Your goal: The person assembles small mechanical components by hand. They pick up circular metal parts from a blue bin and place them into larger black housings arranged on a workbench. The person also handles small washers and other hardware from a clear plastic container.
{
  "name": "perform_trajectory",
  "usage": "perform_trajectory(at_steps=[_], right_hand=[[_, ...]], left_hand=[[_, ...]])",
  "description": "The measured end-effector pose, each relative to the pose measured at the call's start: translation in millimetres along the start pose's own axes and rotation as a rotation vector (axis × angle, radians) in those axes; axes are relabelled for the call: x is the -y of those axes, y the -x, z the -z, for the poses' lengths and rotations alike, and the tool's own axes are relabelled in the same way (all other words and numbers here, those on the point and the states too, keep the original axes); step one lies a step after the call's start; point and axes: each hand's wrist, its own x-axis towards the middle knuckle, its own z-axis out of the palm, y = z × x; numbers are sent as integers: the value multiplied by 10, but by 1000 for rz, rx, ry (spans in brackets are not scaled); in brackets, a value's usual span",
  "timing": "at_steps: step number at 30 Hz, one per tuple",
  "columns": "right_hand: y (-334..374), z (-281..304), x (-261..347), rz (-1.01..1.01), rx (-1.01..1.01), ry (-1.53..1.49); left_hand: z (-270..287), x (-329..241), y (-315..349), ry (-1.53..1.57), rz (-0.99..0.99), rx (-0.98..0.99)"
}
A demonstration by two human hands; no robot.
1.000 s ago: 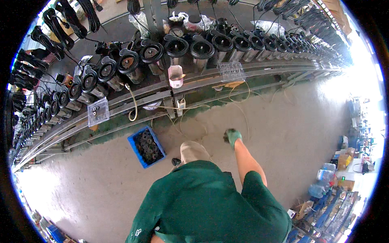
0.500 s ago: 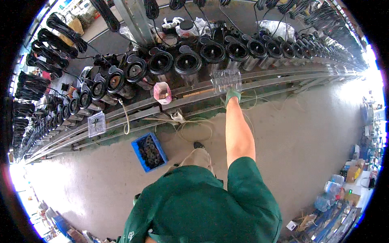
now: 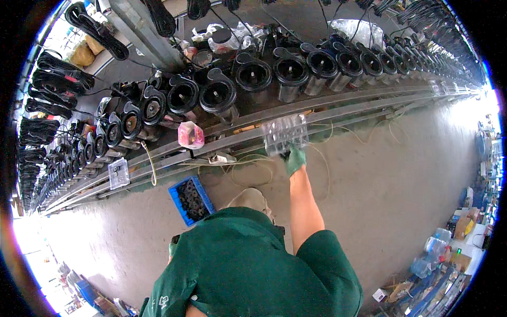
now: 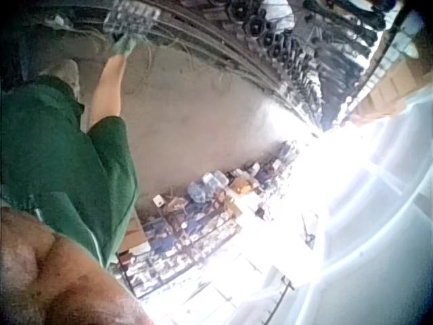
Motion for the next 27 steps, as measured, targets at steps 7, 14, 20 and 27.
perform_trajectory(at_steps=[7, 14, 20, 27], right_hand=[[570, 32, 384, 52, 117, 37], [878, -809, 1345, 331, 408, 268], [677, -1702, 1521, 465, 638, 659], [593, -2721, 1767, 287, 593, 352]], left_hand=[[-71, 221, -52, -123, 18, -27], [-133, 516, -202, -189, -23, -69], [-130, 1164, -478, -249, -126, -6], [-56, 1263, -236, -54, -7, -114]])
